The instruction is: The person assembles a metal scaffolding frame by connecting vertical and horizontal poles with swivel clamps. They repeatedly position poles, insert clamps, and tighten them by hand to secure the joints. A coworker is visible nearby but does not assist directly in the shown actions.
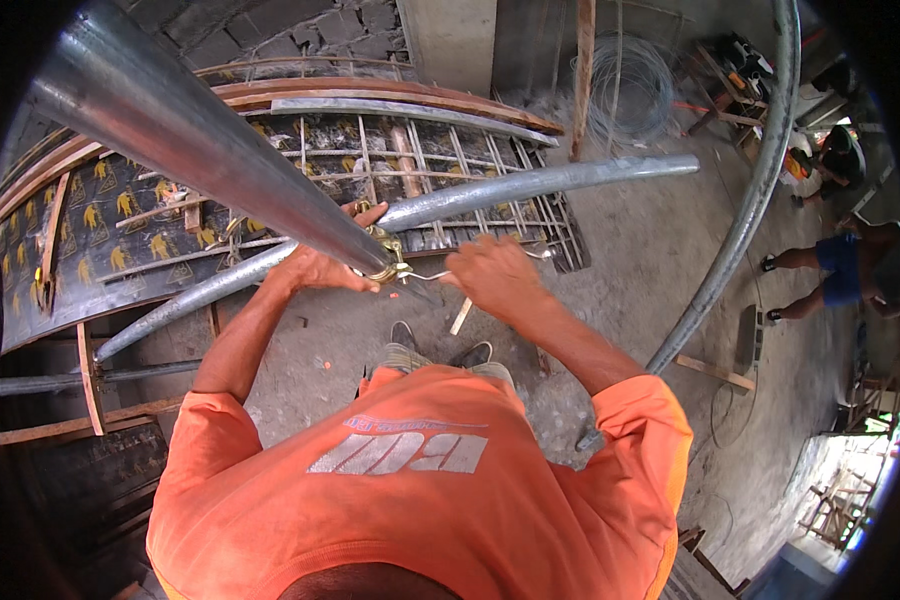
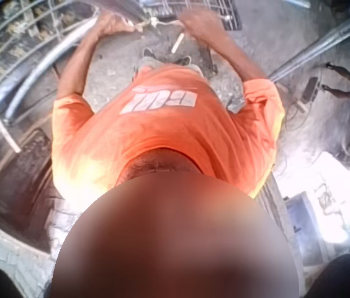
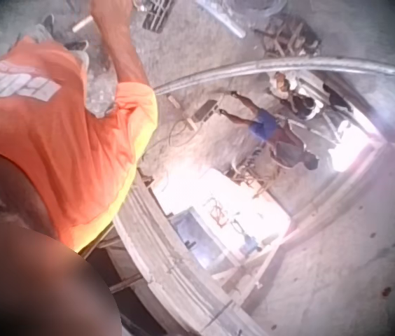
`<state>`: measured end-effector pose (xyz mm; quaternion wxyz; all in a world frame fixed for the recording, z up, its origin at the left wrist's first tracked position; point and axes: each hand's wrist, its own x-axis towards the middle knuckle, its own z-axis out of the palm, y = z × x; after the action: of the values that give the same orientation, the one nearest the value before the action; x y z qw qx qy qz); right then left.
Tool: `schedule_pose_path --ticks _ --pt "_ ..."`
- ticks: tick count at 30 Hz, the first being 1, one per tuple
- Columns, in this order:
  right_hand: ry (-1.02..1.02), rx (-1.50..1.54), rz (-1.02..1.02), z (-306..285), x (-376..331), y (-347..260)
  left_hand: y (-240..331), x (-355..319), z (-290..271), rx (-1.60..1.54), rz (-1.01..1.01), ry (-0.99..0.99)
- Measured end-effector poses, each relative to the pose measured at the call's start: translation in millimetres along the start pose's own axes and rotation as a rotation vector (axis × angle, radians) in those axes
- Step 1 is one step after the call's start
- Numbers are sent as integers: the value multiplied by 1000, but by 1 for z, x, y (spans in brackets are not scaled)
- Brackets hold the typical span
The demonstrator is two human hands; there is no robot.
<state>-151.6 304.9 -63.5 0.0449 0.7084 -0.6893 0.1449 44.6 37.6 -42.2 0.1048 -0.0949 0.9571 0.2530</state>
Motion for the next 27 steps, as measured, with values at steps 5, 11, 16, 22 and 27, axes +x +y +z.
schedule_pose_path --ticks 5,11,16,22,27 --pt "251 443 194 151 -22 -21 -5 2 3 -48 28 4" --pt "643 1967 653 252 36 -187 1 7 -1 145 -84 -57" --pt "689 2363 671 228 38 -201 12 4 -8 141 -235 -112" --pt "641 1789 731 240 11 -179 13 3 -9 145 -226 -129" --pt "484 977 588 214 -24 -96 12 2 -7 132 -181 -92"
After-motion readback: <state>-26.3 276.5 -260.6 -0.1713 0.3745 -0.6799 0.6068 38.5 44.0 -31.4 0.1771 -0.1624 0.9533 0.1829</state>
